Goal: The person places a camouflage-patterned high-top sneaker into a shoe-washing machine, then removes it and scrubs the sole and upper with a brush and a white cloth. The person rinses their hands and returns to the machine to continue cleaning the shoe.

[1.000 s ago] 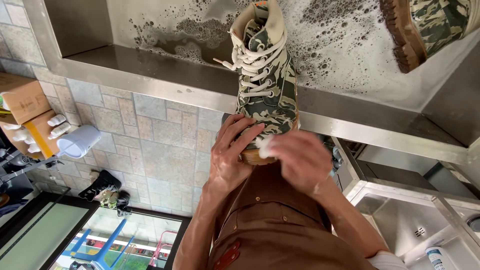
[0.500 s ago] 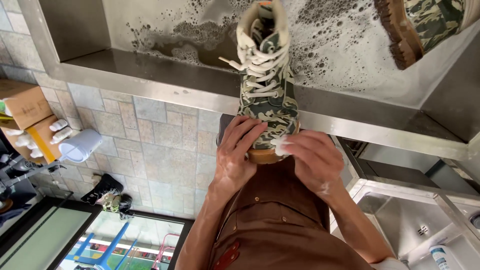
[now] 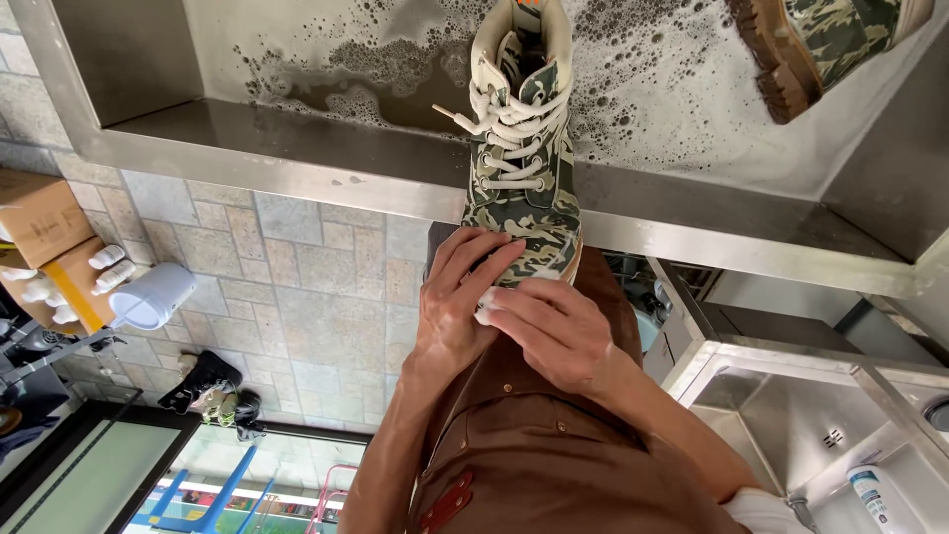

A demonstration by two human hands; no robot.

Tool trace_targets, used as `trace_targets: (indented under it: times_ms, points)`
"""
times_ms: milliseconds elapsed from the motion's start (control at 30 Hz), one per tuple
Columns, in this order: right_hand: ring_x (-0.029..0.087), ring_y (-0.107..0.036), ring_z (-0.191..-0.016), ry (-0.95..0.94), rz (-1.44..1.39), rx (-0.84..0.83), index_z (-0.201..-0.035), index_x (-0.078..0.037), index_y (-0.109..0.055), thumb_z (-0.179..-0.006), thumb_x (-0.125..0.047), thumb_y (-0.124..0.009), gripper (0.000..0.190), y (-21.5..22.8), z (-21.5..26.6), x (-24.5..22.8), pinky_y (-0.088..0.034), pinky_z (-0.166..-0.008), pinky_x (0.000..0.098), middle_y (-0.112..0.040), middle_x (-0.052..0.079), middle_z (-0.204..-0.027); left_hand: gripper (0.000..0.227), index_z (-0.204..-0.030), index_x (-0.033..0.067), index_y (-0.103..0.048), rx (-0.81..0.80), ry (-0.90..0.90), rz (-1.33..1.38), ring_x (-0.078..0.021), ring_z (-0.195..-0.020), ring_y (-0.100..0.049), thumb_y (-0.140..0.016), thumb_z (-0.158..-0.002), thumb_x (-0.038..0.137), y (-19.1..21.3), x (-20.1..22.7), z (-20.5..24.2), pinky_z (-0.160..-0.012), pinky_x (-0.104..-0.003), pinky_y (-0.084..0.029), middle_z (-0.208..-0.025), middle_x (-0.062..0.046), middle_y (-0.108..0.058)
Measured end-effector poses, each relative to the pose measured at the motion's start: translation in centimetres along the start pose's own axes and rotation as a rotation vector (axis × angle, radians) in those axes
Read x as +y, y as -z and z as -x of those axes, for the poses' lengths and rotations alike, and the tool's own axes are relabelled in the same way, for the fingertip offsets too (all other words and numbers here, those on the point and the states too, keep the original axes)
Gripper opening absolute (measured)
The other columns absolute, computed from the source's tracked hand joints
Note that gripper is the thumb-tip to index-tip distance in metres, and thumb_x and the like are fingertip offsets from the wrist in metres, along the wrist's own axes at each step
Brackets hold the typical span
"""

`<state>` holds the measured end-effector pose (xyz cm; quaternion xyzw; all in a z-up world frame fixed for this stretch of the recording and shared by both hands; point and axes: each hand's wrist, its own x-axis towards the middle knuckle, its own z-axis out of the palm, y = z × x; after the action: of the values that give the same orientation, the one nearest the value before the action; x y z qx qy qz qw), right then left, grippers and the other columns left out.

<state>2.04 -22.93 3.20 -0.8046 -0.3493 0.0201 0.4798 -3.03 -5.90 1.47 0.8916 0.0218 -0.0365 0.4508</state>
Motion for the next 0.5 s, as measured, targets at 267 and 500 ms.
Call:
trace_targets:
  times_ms: [267, 500]
  points:
    - [0.020, -0.071, -0.100, -0.168, 0.232, 0.076, -0.100, -0.007, -0.075, -0.096, 0.007, -0.067, 0.017, 1.8, 6.9, 5.8, -0.061, -0.086, 0.0340, -0.076, 0.005, -0.107, 0.064, -0.126, 0.0083, -0.070, -0.010, 0.069, 0.022, -0.0336, -0.127, -0.061, -0.085, -0.066, -0.006, 2.1, 0.4, -1.2, -0.108, -0.044, -0.056, -0.129, -0.009, -0.068]
    - [0.021, -0.071, -0.104, 0.068, 0.037, 0.094, -0.102, -0.008, -0.076, -0.095, 0.000, -0.069, 0.012, -1.8, 0.6, 0.7, -0.061, -0.091, 0.0328, -0.075, 0.008, -0.111, 0.062, -0.124, 0.0066, -0.069, -0.006, 0.052, 0.023, -0.0349, -0.128, -0.059, -0.091, -0.067, 0.001, 1.7, 0.0, -1.1, -0.108, -0.046, -0.053, -0.129, -0.010, -0.066]
